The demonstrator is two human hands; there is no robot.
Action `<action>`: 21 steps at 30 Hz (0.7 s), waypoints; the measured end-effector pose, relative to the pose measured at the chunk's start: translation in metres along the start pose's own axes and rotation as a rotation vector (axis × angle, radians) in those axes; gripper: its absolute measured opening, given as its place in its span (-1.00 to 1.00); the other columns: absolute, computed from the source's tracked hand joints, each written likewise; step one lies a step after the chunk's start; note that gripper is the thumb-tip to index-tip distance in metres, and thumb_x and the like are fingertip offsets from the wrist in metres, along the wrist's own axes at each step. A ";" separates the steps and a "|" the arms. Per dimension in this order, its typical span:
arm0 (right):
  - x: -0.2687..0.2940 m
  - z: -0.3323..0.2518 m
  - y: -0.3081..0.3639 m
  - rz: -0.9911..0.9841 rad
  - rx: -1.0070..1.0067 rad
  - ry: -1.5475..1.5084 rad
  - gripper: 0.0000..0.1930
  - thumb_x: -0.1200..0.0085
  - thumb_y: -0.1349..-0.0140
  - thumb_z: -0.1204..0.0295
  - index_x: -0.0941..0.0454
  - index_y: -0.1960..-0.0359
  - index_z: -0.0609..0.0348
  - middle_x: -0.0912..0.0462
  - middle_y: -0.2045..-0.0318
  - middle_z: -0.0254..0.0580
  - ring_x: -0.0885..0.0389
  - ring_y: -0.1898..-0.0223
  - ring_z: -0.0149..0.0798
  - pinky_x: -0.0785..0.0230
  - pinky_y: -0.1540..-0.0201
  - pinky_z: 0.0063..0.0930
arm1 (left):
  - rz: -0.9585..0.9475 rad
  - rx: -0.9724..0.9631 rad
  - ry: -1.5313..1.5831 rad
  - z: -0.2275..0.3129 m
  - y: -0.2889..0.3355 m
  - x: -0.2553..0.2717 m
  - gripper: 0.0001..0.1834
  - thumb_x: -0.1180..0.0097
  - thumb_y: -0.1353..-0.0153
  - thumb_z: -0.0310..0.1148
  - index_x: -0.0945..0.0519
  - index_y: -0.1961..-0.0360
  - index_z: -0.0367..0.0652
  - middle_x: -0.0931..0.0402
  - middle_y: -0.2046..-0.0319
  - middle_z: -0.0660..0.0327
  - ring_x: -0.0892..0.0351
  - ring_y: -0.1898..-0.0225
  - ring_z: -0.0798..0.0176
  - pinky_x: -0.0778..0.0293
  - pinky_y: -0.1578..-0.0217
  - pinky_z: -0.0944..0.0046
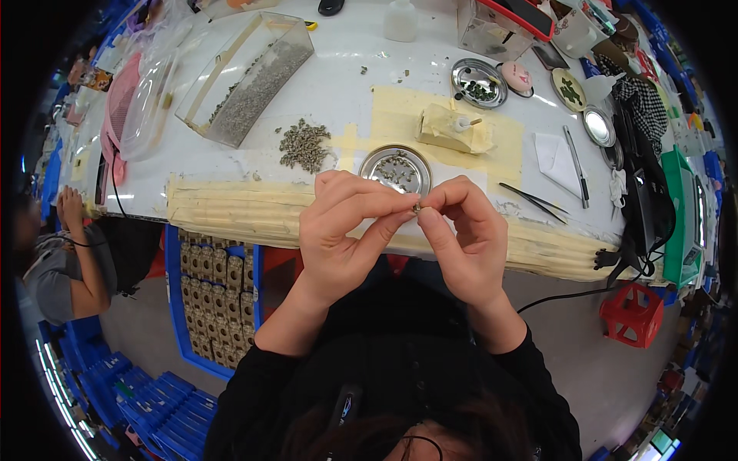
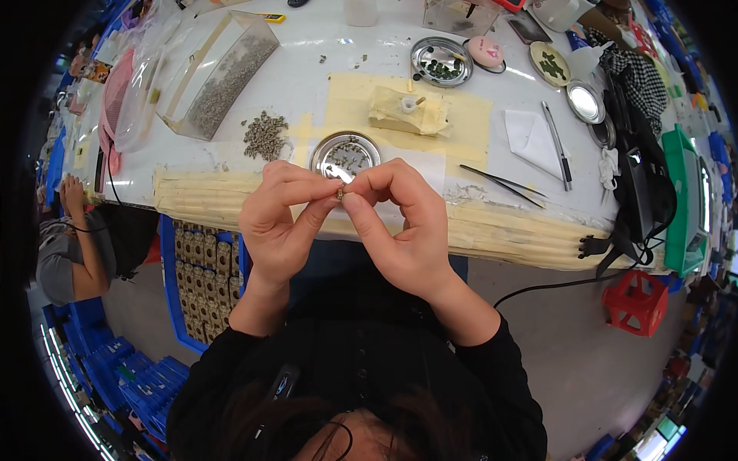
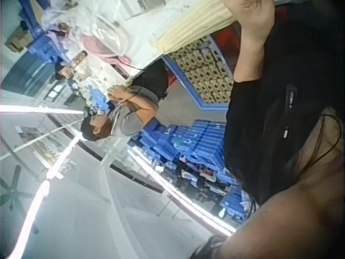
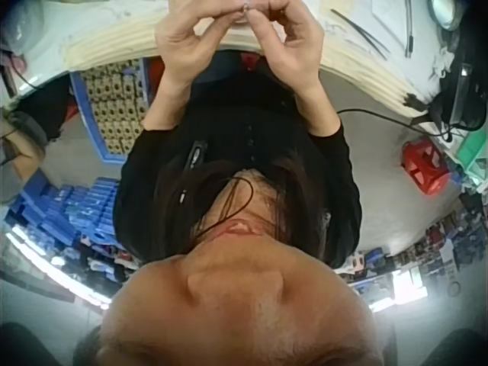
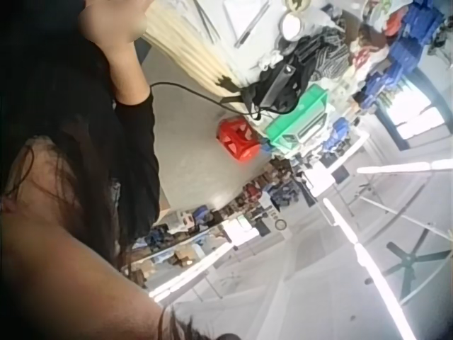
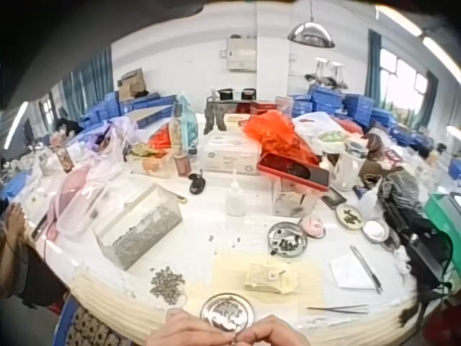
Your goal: Manually assemble small electronic components by placing tiny pins into circular connectors.
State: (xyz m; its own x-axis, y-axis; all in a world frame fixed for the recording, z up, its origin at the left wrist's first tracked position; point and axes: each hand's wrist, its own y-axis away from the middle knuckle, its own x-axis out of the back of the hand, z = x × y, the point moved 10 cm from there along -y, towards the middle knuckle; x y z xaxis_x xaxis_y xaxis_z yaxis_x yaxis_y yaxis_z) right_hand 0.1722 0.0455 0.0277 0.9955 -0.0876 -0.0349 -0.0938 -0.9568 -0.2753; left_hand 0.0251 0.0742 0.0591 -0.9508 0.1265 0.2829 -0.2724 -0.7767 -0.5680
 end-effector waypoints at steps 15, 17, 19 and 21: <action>-0.012 0.023 0.007 -0.095 -0.317 -0.357 -0.89 -0.08 -0.42 0.44 -0.50 0.20 0.24 -0.51 0.44 -0.47 -0.31 0.55 -0.71 -0.11 0.59 -0.78 | -0.032 -0.047 -0.012 0.002 -0.001 -0.001 -0.81 -0.40 0.02 -0.51 -0.73 0.32 -0.08 -0.66 0.44 0.35 -0.56 0.38 0.38 -0.17 0.19 0.30; -0.013 0.024 0.008 -0.103 -0.327 -0.349 -0.89 -0.08 -0.42 0.45 -0.50 0.20 0.25 -0.51 0.43 -0.47 -0.34 0.54 -0.70 -0.16 0.56 -0.77 | -0.029 -0.047 -0.020 0.002 -0.001 0.000 -0.81 -0.41 0.03 -0.51 -0.73 0.33 -0.07 -0.66 0.44 0.36 -0.56 0.38 0.38 -0.16 0.19 0.29; -0.011 0.024 0.008 -0.097 -0.315 -0.333 -0.89 -0.08 -0.41 0.47 -0.51 0.17 0.27 -0.54 0.39 -0.43 -0.41 0.48 -0.65 -0.26 0.48 -0.73 | -0.022 -0.040 -0.029 0.002 0.000 0.001 -0.81 -0.40 0.04 -0.51 -0.72 0.34 -0.06 -0.66 0.44 0.36 -0.55 0.38 0.39 -0.15 0.20 0.29; -0.009 0.020 0.006 -0.047 -0.248 -0.301 -0.88 -0.07 -0.41 0.49 -0.53 0.14 0.30 -0.57 0.34 -0.37 -0.50 0.39 -0.58 -0.37 0.36 -0.68 | -0.009 -0.031 -0.040 0.002 -0.001 0.001 -0.81 -0.40 0.04 -0.51 -0.72 0.35 -0.05 -0.65 0.45 0.37 -0.55 0.39 0.39 -0.14 0.20 0.29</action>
State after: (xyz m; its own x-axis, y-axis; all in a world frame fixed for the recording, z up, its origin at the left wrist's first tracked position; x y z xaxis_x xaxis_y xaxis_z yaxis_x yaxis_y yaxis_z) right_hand 0.1621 0.0462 0.0075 0.9480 0.0084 -0.3182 -0.0061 -0.9990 -0.0444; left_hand 0.0244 0.0735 0.0619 -0.9417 0.1087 0.3183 -0.2863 -0.7559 -0.5888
